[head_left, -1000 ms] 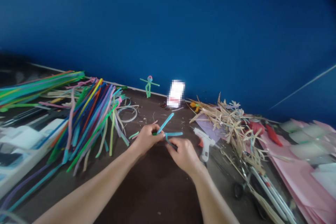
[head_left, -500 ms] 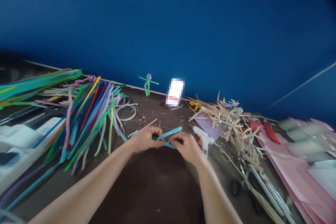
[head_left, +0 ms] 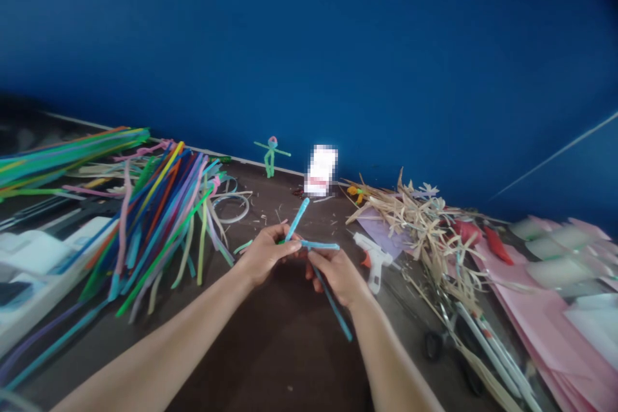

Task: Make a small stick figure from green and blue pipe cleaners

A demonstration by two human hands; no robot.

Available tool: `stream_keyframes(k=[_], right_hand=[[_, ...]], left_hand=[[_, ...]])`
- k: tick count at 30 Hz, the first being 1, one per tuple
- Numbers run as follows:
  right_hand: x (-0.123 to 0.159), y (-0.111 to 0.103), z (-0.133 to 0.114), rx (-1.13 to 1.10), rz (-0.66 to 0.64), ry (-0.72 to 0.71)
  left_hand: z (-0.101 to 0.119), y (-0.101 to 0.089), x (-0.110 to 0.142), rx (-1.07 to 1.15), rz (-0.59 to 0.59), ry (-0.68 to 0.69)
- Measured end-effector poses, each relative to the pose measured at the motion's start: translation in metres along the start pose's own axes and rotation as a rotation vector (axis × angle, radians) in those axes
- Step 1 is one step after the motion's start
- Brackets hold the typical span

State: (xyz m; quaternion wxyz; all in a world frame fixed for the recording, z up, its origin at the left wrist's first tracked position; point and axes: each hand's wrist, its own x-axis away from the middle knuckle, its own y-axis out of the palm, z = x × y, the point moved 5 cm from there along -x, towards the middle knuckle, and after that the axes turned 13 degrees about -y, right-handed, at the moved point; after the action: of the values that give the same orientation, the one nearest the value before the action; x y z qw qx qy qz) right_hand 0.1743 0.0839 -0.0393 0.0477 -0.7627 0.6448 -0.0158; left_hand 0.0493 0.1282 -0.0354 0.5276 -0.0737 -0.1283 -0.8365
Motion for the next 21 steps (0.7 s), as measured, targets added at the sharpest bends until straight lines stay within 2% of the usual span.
stream_keyframes(k=[6, 11, 16, 19, 21], right_hand=[[0.004, 0.005, -0.023, 0.529, 0.023, -0.304], [0.01, 0.003, -0.035, 0.741, 0.032, -0.365], [0.011, -0.008, -0.043, 0.779, 0.104, -0.407], [0.009, -0.014, -0.045, 0.737, 0.135, -0.453], [0.008, -0.019, -0.043, 0.671, 0.126, -0.434]], left_hand=[[0.013, -0.006, 0.003, -0.404, 0.213, 0.166], [0.018, -0.003, 0.008, -0.615, 0.266, 0.214], [0.018, -0.001, 0.009, -0.751, 0.222, 0.215], [0.021, 0.001, 0.011, -0.791, 0.149, 0.212], [0.022, 0.003, 0.012, -0.782, 0.066, 0.186]])
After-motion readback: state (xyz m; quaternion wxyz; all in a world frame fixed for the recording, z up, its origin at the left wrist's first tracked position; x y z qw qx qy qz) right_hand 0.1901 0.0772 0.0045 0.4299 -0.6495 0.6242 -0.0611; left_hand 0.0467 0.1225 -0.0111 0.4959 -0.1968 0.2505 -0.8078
